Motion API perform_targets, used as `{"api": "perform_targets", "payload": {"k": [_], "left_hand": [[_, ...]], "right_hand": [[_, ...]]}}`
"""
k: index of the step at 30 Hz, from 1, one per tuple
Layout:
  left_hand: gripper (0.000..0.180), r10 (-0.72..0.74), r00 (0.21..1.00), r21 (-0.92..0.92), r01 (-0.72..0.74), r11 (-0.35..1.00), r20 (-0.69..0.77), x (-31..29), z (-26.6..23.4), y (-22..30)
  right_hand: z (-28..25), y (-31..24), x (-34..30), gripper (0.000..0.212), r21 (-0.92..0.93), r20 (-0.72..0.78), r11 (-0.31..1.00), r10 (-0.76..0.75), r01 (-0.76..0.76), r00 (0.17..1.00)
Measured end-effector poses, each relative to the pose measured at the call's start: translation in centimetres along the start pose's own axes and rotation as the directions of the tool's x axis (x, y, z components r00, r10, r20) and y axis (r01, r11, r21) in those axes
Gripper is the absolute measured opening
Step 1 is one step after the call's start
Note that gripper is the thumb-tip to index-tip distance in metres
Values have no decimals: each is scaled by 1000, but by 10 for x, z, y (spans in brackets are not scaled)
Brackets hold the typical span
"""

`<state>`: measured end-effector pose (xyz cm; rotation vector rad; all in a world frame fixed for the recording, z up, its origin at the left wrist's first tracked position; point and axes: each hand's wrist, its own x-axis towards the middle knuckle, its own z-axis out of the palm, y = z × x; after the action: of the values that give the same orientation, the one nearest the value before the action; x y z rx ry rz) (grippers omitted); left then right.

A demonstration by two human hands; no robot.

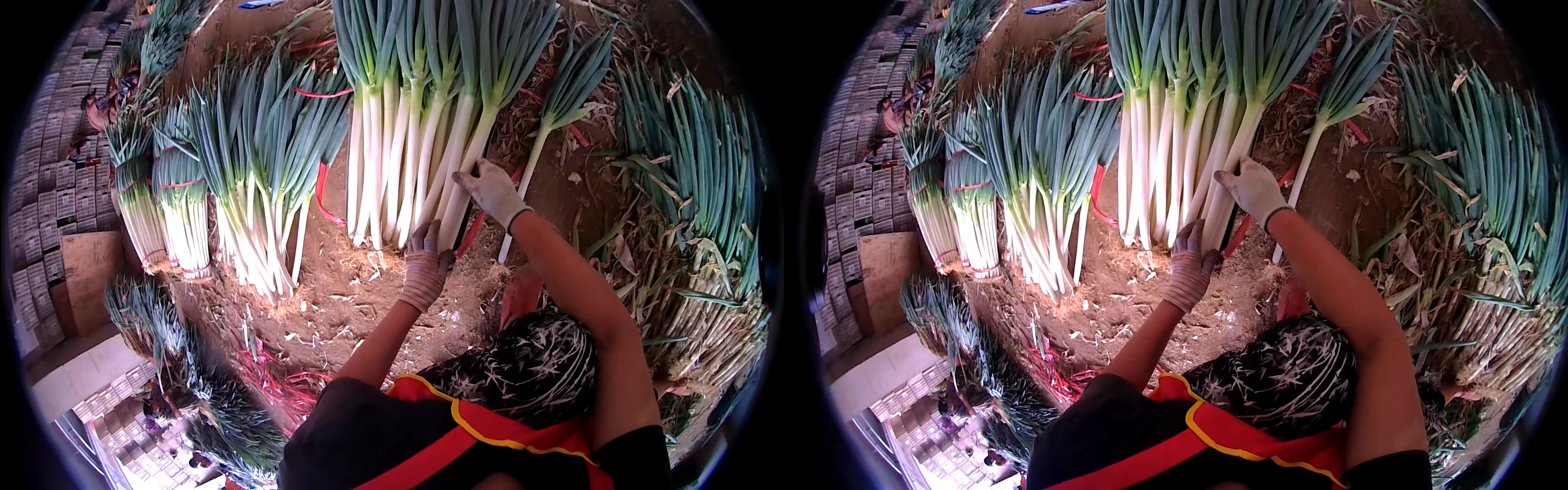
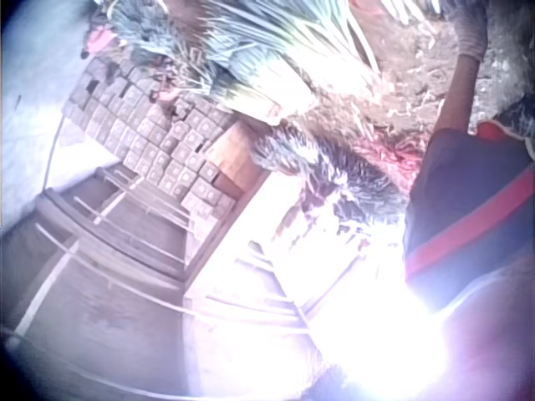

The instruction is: The person processes green onions by hand, peeling away dry outer layers from individual stalks and placing the cleaned stalks onto a pile.

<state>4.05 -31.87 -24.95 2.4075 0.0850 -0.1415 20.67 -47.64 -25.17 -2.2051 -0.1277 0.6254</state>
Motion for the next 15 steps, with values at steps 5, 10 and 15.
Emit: {"api": "perform_targets", "payload": {"k": [5, 10, 15], "left_hand": [[66, -28, 999, 31, 28, 999, 18, 1, 1, -1], [68, -28, 1000, -21, 28, 999, -3, -1, -8, -3], [66, -1, 1000, 15, 1, 1000, -12, 4, -11, 3]], "right_hand": [[-8, -5, -15, 71, 72, -1, 994, 87, -86, 996], [-4, -3, -15, 77, 34, 7, 998, 44, -44, 999], [4, 5, -7, 77, 17, -109, 995, 97, -96, 989]]}}
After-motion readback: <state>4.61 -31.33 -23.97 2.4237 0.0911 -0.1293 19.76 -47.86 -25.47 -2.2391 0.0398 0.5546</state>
